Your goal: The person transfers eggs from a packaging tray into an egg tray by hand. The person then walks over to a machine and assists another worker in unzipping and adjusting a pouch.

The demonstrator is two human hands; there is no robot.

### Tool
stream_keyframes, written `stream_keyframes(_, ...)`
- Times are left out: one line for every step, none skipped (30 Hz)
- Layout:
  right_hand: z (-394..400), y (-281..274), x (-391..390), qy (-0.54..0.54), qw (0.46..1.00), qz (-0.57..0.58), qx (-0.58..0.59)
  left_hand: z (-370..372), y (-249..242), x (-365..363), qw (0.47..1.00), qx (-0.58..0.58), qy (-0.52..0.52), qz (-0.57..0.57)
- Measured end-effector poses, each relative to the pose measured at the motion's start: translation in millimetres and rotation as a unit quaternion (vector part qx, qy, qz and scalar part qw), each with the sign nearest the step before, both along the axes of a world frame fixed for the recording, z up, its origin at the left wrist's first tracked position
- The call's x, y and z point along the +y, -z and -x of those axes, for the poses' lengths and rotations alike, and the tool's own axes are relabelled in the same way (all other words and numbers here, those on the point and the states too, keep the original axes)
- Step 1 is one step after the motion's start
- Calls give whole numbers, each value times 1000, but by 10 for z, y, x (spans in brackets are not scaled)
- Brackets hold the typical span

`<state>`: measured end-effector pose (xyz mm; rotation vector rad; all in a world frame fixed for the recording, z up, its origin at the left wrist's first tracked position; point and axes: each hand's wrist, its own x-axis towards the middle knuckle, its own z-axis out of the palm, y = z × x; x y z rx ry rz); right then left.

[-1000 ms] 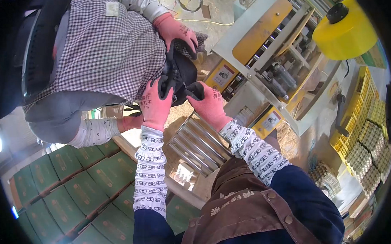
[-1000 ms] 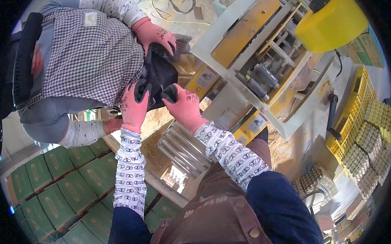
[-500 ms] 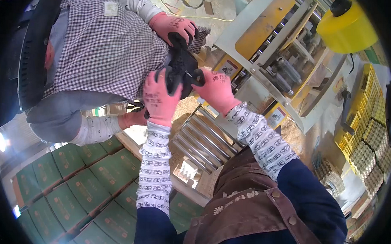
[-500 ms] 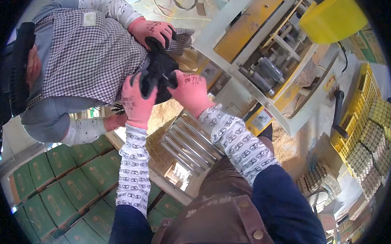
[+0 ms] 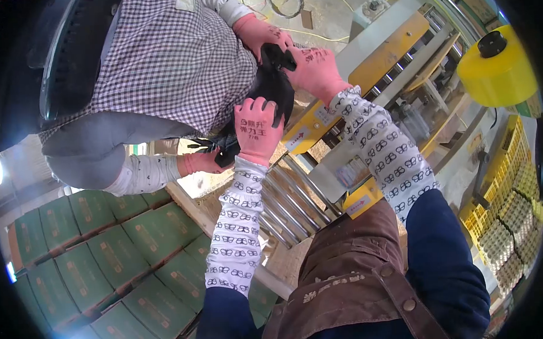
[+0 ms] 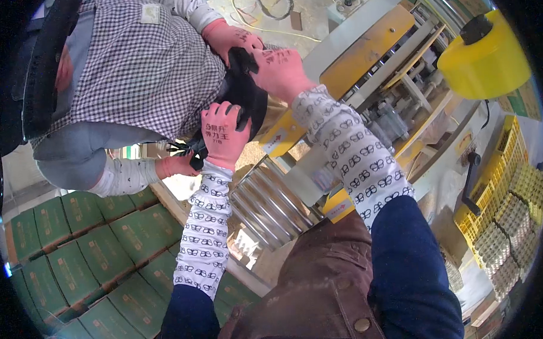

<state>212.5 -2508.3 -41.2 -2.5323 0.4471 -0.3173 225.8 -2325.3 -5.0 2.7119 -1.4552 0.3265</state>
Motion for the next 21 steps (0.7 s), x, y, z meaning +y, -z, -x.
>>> stream_keyframes(31, 59, 12, 11, 1000, -17, -12, -4, 36, 19, 1000, 11, 6, -1)
stream_keyframes(67, 105, 31, 22, 999, -35, -22, 1, 51, 32, 1000, 12, 13, 8)
stream_keyframes(129, 47, 81, 24, 999, -41, -5, 16, 61, 53, 1000, 14, 21, 16)
stream_keyframes(135, 80, 100, 1, 999, -50, -9, 28, 74, 85, 999, 16, 28, 23)
stream_keyframes(143, 125, 117, -22, 998, -61, -12, 40, 81, 101, 999, 14, 27, 27)
stream_keyframes(150, 134, 128, -46, 996, -71, -16, 35, 90, 122, 999, 15, 33, 32)
stream_keyframes(151, 93, 103, -82, 995, -45, 14, 20, 100, 147, 998, 14, 38, 37)
stream_keyframes(141, 90, 91, -83, 996, -41, 17, 12, 106, 161, 998, 13, 43, 43)
stream_keyframes(116, 84, 72, -85, 996, -36, 18, 7, 113, 168, 998, 18, 47, 41)
stream_keyframes(84, 72, 52, -86, 996, -31, 19, 3, 120, 178, 998, 23, 51, 39)
stream_keyframes(46, 41, 46, -75, 996, -29, 26, 5, 116, 184, 997, 29, 55, 37)
stream_keyframes(-5, 1, 49, -63, 997, -26, 33, 3, 108, 182, 997, 31, 54, 37)
stream_keyframes(-45, -28, 50, -51, 998, -24, 42, 10, 102, 180, 997, 35, 52, 37)
stream_keyframes(-97, -41, 34, -53, 998, -11, 37, 14, 101, 181, 997, 39, 50, 36)
stream_keyframes(-160, -51, 12, -57, 998, 1, 33, 19, 107, 182, 997, 38, 55, 40)
stream_keyframes(-210, -71, 10, -61, 998, 13, 28, 17, 114, 187, 997, 42, 52, 41)
stream_keyframes(-249, -101, 24, -79, 995, 36, 44, 10, 119, 192, 997, 45, 51, 42)
stream_keyframes(-275, -153, 35, -95, 992, 58, 60, 13, 120, 191, 997, 48, 50, 42)
stream_keyframes(-296, -174, 43, -112, 987, 81, 77, 9, 123, 184, 996, 51, 50, 47)
stream_keyframes(-309, -154, 53, -112, 988, 83, 68, 8, 123, 174, 996, 55, 49, 52)
stream_keyframes(-320, -125, 62, -112, 988, 84, 60, 12, 121, 166, 996, 59, 47, 57)
